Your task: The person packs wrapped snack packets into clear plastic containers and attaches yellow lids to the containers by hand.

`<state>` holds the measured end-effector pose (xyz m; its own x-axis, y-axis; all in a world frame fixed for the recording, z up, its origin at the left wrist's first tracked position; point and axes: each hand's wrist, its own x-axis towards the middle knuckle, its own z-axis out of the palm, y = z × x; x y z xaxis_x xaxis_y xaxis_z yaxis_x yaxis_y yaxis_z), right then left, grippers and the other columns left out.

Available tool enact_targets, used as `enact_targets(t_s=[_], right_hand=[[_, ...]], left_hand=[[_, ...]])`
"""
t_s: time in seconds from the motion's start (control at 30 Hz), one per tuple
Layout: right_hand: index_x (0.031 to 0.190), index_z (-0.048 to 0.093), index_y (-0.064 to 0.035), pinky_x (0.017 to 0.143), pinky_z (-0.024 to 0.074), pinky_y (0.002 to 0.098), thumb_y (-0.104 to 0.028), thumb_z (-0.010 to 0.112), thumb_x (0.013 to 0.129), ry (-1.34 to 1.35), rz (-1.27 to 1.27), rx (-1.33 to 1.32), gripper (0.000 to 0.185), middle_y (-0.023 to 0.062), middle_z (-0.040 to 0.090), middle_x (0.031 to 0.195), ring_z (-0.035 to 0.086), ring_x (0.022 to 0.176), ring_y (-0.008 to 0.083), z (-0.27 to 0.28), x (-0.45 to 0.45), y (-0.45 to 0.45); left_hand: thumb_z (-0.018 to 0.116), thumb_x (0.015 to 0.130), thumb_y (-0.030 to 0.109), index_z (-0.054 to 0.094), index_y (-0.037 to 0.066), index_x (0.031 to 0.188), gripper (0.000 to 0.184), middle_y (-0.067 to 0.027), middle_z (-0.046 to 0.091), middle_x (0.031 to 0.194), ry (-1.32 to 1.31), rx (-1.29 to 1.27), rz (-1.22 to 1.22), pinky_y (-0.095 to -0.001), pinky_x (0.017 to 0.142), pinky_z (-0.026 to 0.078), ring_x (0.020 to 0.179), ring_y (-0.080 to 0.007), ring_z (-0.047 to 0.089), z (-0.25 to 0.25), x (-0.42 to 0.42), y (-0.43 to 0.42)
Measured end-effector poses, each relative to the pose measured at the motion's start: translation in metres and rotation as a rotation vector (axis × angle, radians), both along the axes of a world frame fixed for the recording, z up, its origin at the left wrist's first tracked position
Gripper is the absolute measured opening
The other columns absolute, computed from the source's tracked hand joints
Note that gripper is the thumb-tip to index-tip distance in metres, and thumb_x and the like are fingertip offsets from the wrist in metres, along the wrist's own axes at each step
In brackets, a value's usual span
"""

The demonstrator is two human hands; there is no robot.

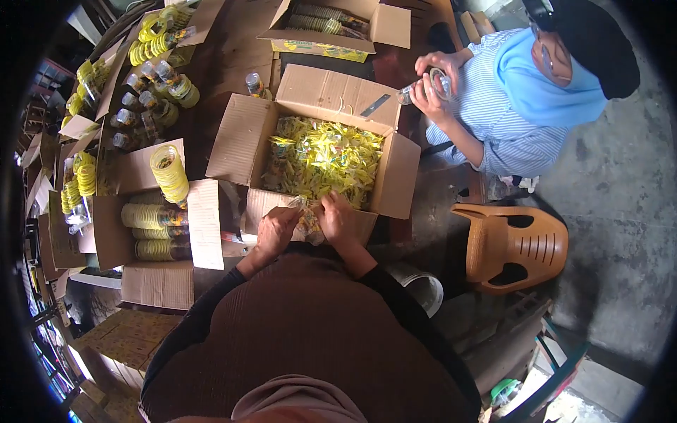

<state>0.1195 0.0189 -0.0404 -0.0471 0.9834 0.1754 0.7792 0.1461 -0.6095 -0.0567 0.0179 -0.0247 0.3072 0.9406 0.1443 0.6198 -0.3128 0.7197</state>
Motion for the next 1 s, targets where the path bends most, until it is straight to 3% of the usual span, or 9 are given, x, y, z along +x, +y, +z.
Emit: enact_targets(t_s=[0.17,0.37,0.47,0.6,0.8,1.0], right_hand=[[0.077,0.056,-0.0052,0.059,0.0453,0.0406,-0.007,0.066,0.073,0.069,0.123,0.086,0.011,0.0095,0.050,0.075,0.056,0.070,0.0294,0.035,0.001,-0.013],[0.076,0.056,-0.0046,0.061,0.0466,0.0413,-0.009,0.067,0.073,-0.020,0.180,0.048,0.012,0.0108,0.052,0.076,0.057,0.068,0.0326,0.018,0.000,0.001],[0.076,0.056,-0.0046,0.061,0.0461,0.0421,-0.010,0.066,0.073,0.092,0.181,-0.058,0.012,0.0107,0.052,0.075,0.057,0.067,0.0339,-0.008,0.004,0.012],[0.076,0.057,-0.0053,0.058,0.0458,0.0410,-0.006,0.068,0.070,0.123,0.203,0.003,0.012,0.0093,0.051,0.072,0.057,0.066,0.0308,0.020,0.014,0.008],[0.082,0.060,-0.0064,0.061,0.0471,0.0393,-0.005,0.070,0.069,0.016,0.294,0.075,0.016,0.0088,0.052,0.077,0.058,0.070,0.0291,0.018,0.015,0.002],[0.080,0.061,-0.0060,0.062,0.0477,0.0398,-0.007,0.069,0.072,0.150,0.241,-0.164,0.011,0.0131,0.056,0.081,0.061,0.072,0.0323,-0.007,0.017,0.012]], left_hand=[[0.062,0.087,0.016,0.066,0.004,0.093,0.014,-0.0127,0.065,0.080,-0.053,-0.012,0.029,-0.0403,0.070,0.050,0.078,-0.0312,0.062,-0.002,-0.001,-0.001],[0.066,0.083,0.010,0.067,0.001,0.093,0.013,-0.0159,0.067,0.090,-0.052,-0.052,-0.027,-0.0401,0.075,0.050,0.087,-0.0333,0.063,-0.005,-0.004,-0.001],[0.066,0.082,0.008,0.067,0.001,0.093,0.013,-0.0175,0.067,0.095,-0.135,-0.030,-0.009,-0.0400,0.082,0.051,0.095,-0.0346,0.063,-0.010,-0.006,-0.003],[0.066,0.081,0.004,0.068,0.000,0.096,0.016,-0.0174,0.068,0.100,-0.190,-0.035,0.002,-0.0392,0.087,0.050,0.102,-0.0333,0.062,-0.008,-0.009,-0.004],[0.066,0.078,0.002,0.069,0.001,0.096,0.019,-0.0147,0.069,0.098,-0.187,-0.054,-0.035,-0.0389,0.089,0.050,0.105,-0.0309,0.062,-0.013,-0.010,-0.006],[0.065,0.080,0.002,0.070,0.004,0.098,0.019,-0.0152,0.069,0.099,-0.160,-0.114,-0.055,-0.0361,0.095,0.047,0.113,-0.0284,0.058,-0.013,-0.016,-0.007]])
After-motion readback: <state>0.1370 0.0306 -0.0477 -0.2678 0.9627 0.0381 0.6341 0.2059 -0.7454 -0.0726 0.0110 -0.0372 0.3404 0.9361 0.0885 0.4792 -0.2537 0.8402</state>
